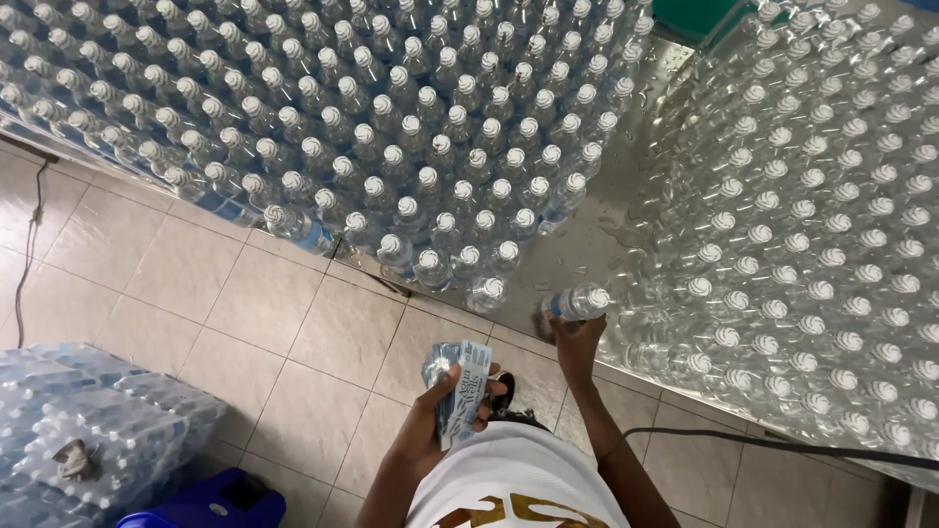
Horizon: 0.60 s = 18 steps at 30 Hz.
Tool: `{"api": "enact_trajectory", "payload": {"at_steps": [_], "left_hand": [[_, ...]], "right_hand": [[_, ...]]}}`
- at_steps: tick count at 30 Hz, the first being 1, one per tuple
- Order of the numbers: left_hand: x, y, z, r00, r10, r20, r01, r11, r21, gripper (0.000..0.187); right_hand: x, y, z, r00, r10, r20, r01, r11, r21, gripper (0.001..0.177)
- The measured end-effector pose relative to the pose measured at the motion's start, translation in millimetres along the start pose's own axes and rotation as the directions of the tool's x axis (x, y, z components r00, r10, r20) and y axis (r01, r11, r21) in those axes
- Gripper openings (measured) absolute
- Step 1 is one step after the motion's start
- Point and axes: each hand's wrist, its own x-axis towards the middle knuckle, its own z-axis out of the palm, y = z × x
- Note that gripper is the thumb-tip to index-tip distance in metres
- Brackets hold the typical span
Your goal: The person repeatedly picks up small plastic bottles from a large array on a metal table and applies a paper label to each bottle. The person holds a stack of labels in one hand and uses the other hand to pick up bottles and affix the labels one by one.
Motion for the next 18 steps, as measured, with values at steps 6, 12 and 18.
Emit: {"api": "enact_trajectory", "payload": {"at_steps": [6, 12, 18], "left_hand": [[-12.2, 13.7, -6.6, 0.998, 0.033, -0.047, -0.03, 0.997, 0.064, 0.07], [-15.8, 26.3, -14.0, 0.997, 0.008, -0.071, -0.008, 1.0, -0.006, 0.072], [-18.7, 46.1, -8.7, 0.998, 0.023, -0.054, -0.018, 0.996, 0.09, 0.062]], "right_hand": [[-10.4, 4.5, 26.0, 0.991, 0.007, -0.133, 0.005, 0.996, 0.084, 0.066], [-10.7, -1.4, 30.4, 0.984, 0.075, -0.162, -0.065, 0.996, 0.066, 0.056], [13.8, -51.0, 49.6, 0.994, -0.017, -0.111, 0.017, 1.0, 0.008, 0.013]]}}
